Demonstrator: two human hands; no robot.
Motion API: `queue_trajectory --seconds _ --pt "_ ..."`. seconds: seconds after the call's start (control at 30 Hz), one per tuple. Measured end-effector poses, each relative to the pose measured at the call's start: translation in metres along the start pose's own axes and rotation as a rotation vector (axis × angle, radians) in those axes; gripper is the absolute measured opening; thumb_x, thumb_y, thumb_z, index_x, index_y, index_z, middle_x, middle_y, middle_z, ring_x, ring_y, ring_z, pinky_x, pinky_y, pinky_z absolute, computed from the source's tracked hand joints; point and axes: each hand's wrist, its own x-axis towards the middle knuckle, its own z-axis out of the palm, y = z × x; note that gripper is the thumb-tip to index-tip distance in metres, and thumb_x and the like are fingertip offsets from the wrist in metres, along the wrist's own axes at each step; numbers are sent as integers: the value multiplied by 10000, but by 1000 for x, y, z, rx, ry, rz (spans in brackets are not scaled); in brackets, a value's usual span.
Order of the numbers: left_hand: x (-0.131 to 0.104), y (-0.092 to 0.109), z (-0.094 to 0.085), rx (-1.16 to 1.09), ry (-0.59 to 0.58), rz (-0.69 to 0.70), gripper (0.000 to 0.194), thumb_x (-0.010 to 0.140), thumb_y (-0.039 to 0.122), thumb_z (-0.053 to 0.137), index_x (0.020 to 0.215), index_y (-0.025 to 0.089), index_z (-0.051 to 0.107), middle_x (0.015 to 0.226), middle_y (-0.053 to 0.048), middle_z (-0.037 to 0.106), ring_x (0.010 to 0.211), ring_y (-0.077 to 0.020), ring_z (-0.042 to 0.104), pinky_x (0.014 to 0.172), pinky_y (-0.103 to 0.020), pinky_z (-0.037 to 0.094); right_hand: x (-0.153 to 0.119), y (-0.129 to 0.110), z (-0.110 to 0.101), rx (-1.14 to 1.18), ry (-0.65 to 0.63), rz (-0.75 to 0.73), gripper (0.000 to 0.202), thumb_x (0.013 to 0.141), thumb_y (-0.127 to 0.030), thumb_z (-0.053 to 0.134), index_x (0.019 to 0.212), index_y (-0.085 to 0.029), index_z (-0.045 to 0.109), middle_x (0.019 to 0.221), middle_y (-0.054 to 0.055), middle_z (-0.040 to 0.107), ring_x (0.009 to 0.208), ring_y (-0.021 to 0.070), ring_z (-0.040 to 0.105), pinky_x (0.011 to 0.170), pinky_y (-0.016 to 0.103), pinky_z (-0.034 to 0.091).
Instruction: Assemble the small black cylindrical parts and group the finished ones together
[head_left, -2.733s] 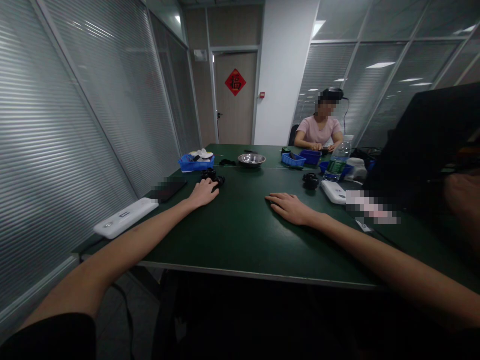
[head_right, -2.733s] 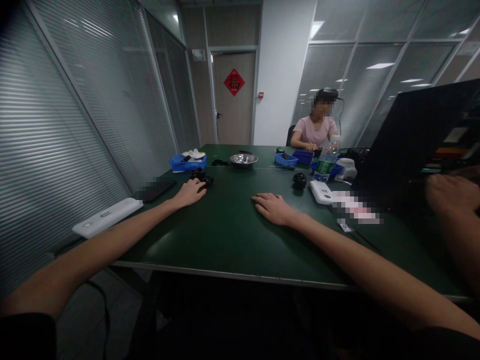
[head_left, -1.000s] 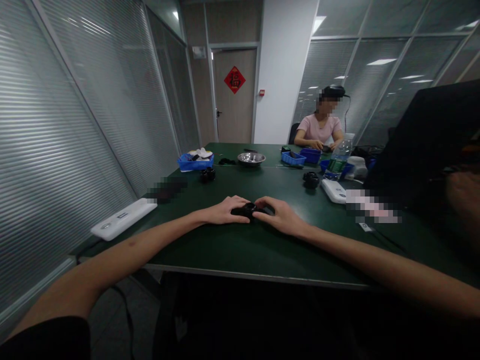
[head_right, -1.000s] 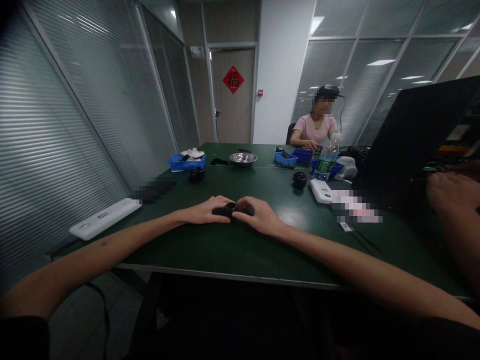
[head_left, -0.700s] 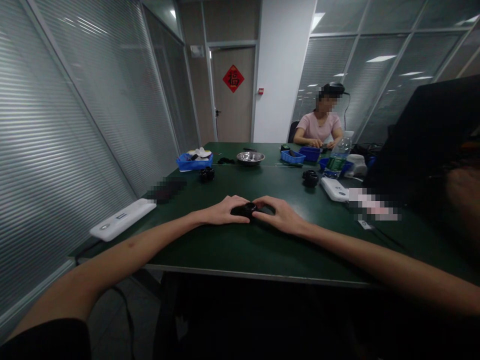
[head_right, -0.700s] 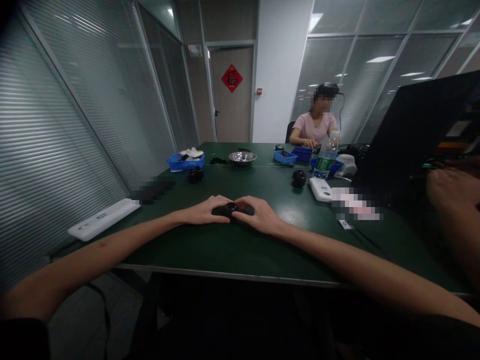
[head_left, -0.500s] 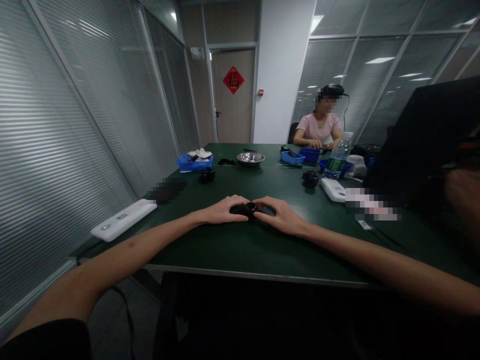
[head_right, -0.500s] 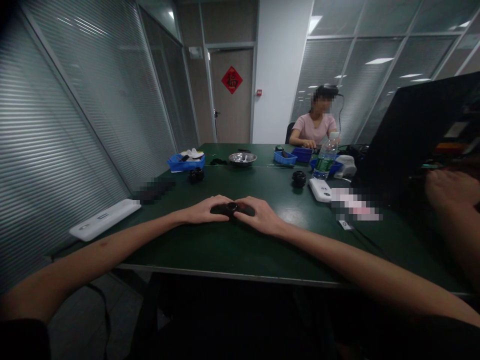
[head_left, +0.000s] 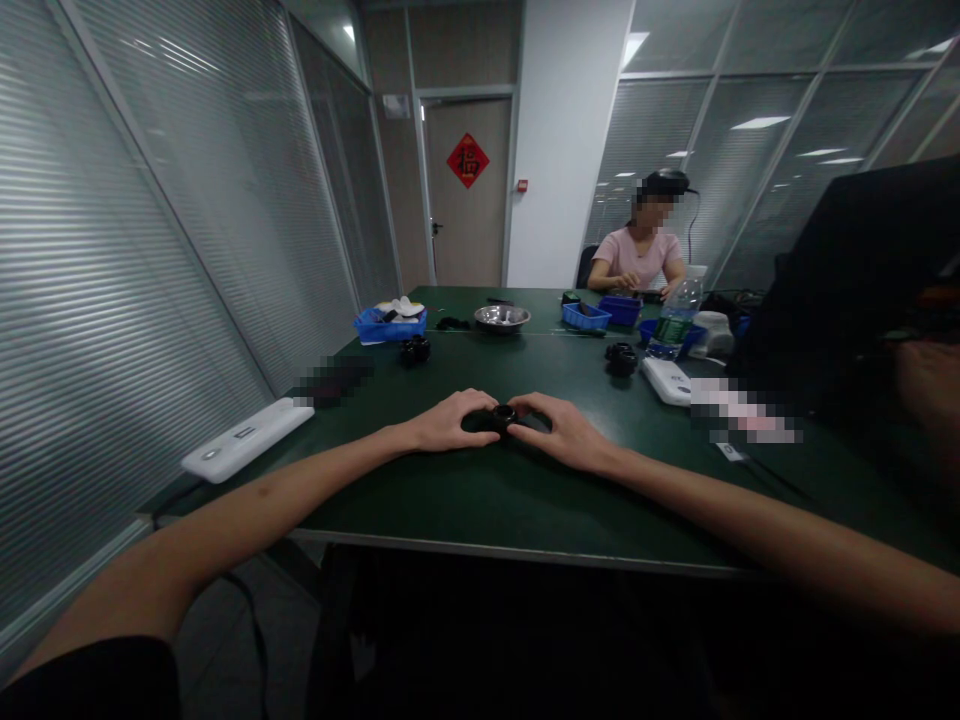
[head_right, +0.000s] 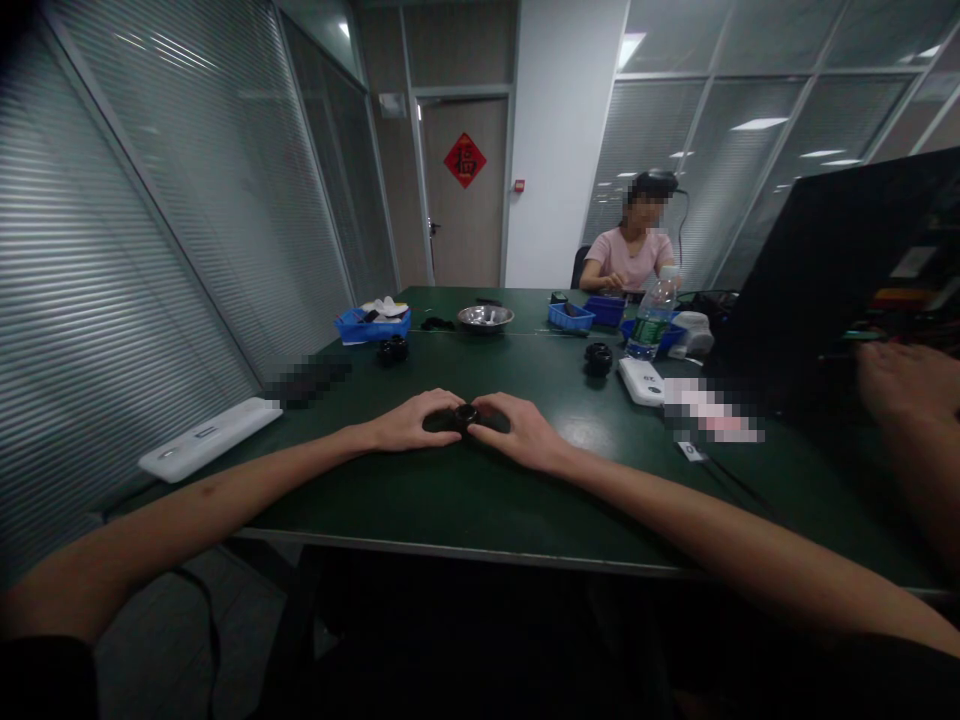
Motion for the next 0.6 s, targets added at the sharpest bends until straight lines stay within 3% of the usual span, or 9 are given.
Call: queue_trajectory --seconds 0.1,0.23,0.33,0.4,0.5,0.53,0.6 --pt "-2 4 0 64 36 -4 348 912 444 655 1163 204 656 1259 -88 654 1180 -264 578 1049 -423 455 0 -1 0 2 -1 5 328 970 -410 639 1214 -192 665 1140 89 714 1036 242 665 933 406 517" --pt "-6 19 -10 259 265 49 177 919 324 568 994 176 629 1034 -80 659 978 -232 603 915 -396 495 0 -3 -1 22 -16 47 317 963 -421 641 1181 -192 656 1117 84 716 1006 241 669 899 397 524" --pt "-5 40 -20 420 370 259 115 896 271 556 942 183 615 953 -79 660 897 -222 604 822 -388 500 0 -2 0 46 -24 38 314 951 -422 651 1167 -195 641 1105 80 718 1000 239 668 896 394 528" --pt "-7 61 -19 513 351 493 121 900 273 554 962 210 637 925 -63 686 839 -207 619 751 -371 504 0 -2 1 47 -19 37 323 953 -429 647 1176 -196 632 1112 82 720 1003 240 669 901 395 528" --pt "-27 103 1 527 275 801 186 906 414 576 1026 313 675 886 -13 713 768 -186 639 689 -356 531 0 -1 1 24 -14 55 334 959 -425 639 1201 -195 631 1128 83 721 1011 240 671 910 392 524" --pt "-39 118 12 498 263 821 226 890 497 586 1049 371 684 897 2 722 764 -190 646 669 -369 544 0 -2 1 21 -20 59 334 960 -418 640 1207 -193 632 1132 82 721 1014 239 672 913 389 523" --pt "-69 145 36 446 307 659 265 810 607 602 1029 494 698 876 21 727 752 -218 656 570 -403 544 0 -2 0 25 -41 65 332 963 -405 641 1218 -192 637 1143 82 720 1025 238 674 918 385 523"
